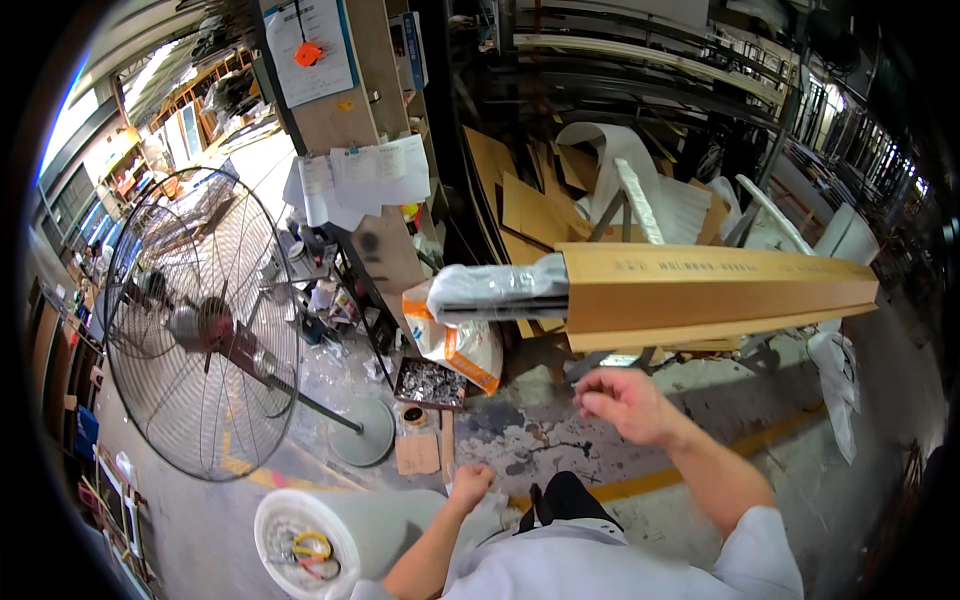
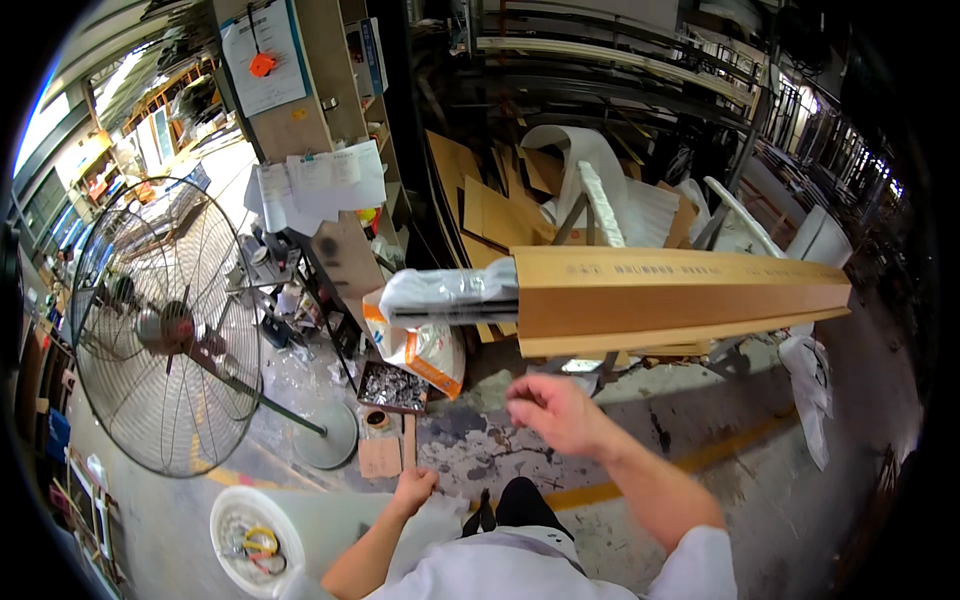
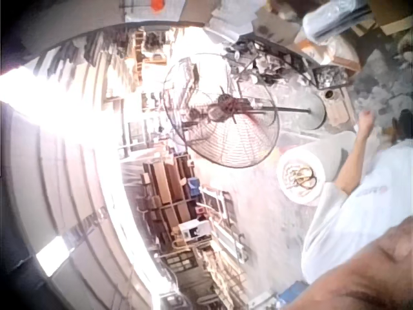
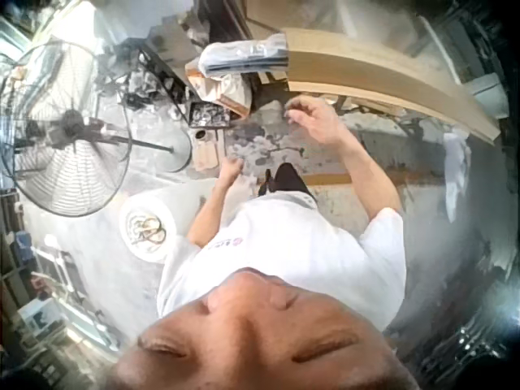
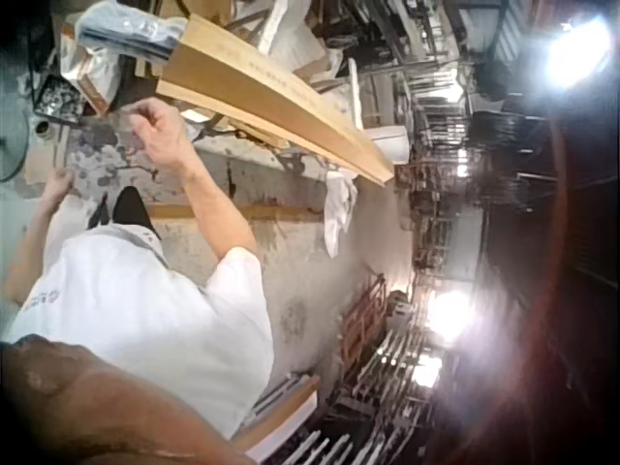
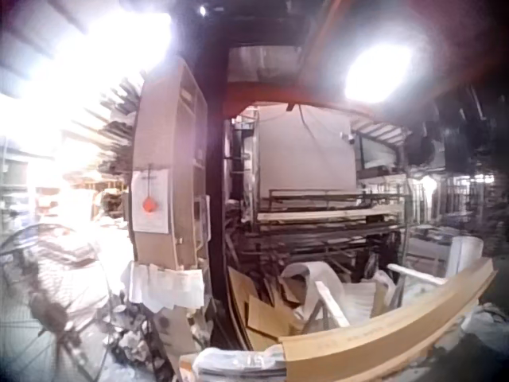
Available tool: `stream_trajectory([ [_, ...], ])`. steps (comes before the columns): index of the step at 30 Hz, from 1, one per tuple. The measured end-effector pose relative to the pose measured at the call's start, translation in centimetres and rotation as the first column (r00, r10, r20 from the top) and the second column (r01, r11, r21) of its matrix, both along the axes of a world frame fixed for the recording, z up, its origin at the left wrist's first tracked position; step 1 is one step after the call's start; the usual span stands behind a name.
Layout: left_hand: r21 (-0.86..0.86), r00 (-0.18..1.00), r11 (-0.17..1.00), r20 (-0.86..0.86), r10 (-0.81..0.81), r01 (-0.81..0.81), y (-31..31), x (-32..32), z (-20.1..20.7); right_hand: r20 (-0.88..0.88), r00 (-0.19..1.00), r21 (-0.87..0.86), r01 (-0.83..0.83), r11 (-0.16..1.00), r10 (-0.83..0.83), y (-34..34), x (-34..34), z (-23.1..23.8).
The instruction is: The person seals a long cardboard box using a tape dispenser, applying tape along the top seams and the ends.
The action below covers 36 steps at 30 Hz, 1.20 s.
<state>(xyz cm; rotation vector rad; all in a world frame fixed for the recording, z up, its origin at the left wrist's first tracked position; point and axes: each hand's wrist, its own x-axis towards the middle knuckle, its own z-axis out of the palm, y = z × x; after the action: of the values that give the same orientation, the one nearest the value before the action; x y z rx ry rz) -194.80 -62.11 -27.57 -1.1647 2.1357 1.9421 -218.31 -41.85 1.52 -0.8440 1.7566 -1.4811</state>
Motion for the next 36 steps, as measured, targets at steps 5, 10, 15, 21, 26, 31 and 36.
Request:
stream_trajectory([
  [5,-0.295,0.987,0.955,0.158,0.029,0.019,-2.4,0.1,-3.8,-0.128,0.979,0.023,-0.158,0.987,0.16,-18.4,-19.1,2.7],
  [10,-0.248,0.879,0.966,0.439,0.186,-0.08,-0.9,10.2,-11.0,-0.011,0.999,0.002,0.03,1.0,-0.03,-41.4,-37.6,-3.7],
  [15,-0.207,0.788,0.964,0.56,0.256,-0.166,-7.4,-1.2,-0.9,-0.515,0.81,-0.001,0.329,0.944,-0.282,-59.9,-45.6,-14.9],
  [21,-0.212,0.756,0.957,0.588,0.287,-0.198,-12.3,-9.3,3.7,-0.316,0.944,0.154,0.146,0.977,-0.091,-69.3,-44.5,-17.4],
  [26,-0.226,0.719,0.944,0.611,0.331,-0.242,-13.2,-11.4,5.4,-0.352,0.896,0.347,-0.143,0.927,0.27,-71.6,-42.8,-15.1],
  [31,-0.244,0.696,0.933,0.621,0.36,-0.264,-12.2,-11.6,7.0,-0.388,0.851,0.403,-0.189,0.895,0.354,-73.3,-40.8,-15.9],
  [36,-0.248,0.688,0.926,0.619,0.378,-0.285,-10.9,-10.6,6.7,-0.404,0.889,0.296,-0.094,0.95,0.214,-71.6,-39.9,-16.2],
])
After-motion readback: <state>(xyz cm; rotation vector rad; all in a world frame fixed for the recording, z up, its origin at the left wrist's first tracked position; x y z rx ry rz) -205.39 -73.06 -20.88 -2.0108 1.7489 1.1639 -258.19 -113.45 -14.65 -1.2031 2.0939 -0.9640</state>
